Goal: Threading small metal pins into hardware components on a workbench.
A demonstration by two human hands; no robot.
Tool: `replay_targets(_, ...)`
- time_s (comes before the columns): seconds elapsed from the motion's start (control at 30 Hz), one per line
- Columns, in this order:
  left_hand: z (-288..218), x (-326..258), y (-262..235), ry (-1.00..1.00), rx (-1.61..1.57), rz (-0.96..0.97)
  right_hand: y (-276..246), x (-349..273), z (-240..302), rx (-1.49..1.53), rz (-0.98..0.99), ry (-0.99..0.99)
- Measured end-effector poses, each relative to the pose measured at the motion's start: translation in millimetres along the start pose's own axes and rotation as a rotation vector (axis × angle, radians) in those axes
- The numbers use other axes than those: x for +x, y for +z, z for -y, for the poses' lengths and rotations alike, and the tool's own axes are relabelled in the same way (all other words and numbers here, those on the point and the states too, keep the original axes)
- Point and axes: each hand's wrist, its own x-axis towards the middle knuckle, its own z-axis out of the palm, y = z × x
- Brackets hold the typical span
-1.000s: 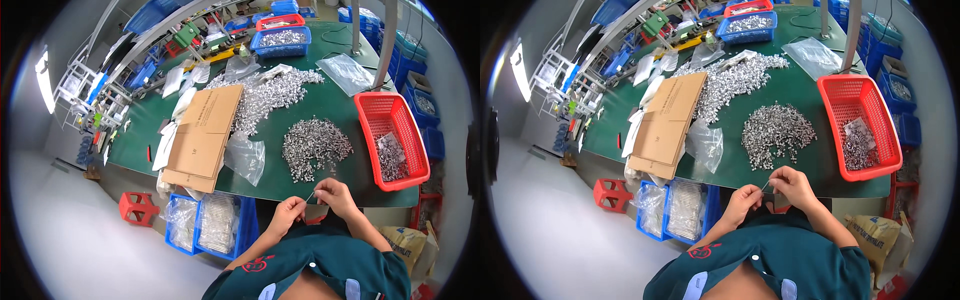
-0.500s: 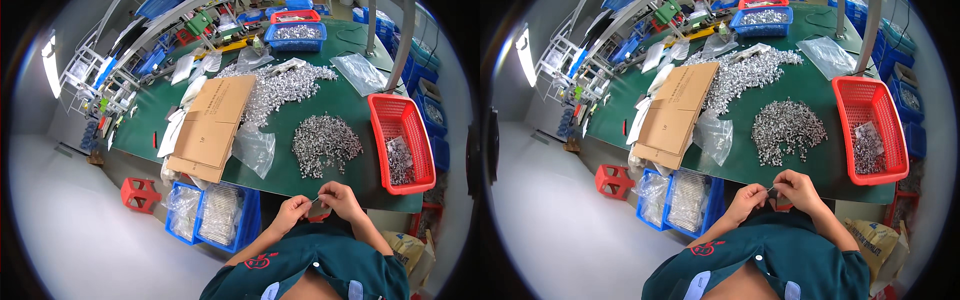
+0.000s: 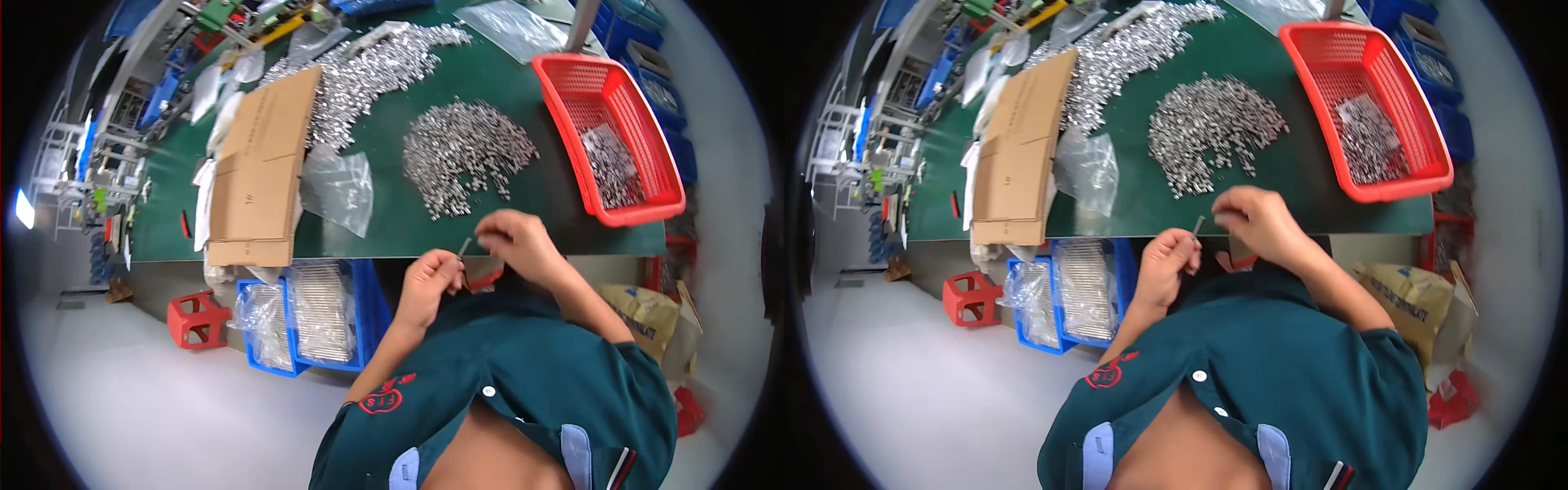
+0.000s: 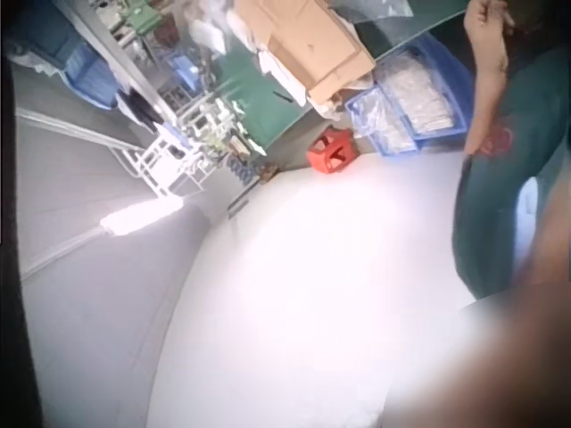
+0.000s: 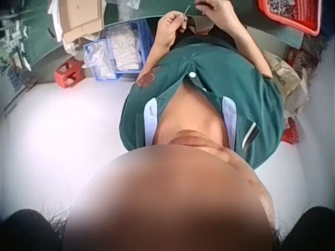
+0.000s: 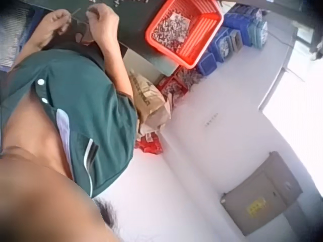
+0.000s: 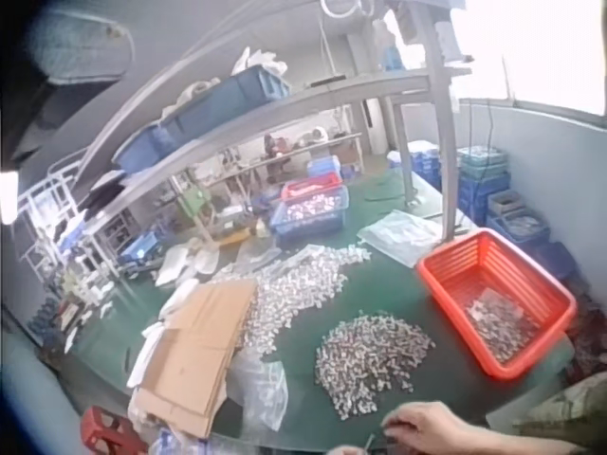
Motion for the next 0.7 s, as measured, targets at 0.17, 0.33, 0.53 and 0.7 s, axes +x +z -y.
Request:
replay_targets(0.17,4.0,1.8,-8.2,-0.007,-0.040,-0.008,0.2,9.9,-14.1,-0.455,-0.170,-0.105)
replay_targets(0.33,5.0,-3.4,-12.4,-0.087,-0.118,0.007,14.9,21.0,-27.1,-0.671,-0.192,-0.096)
replay_targets(0.53,0.5,-4.8,-11.7,-0.103,-0.180,0.003,18.3,24.1,-33.4,-0.780,-0.163,-0.087)
replay_targets(0.7,-1.6,-1.8,-7.7,-0.064,-0.039,-0.040,11.9,15.5,-20.3,-0.581,-0.220,-0.129)
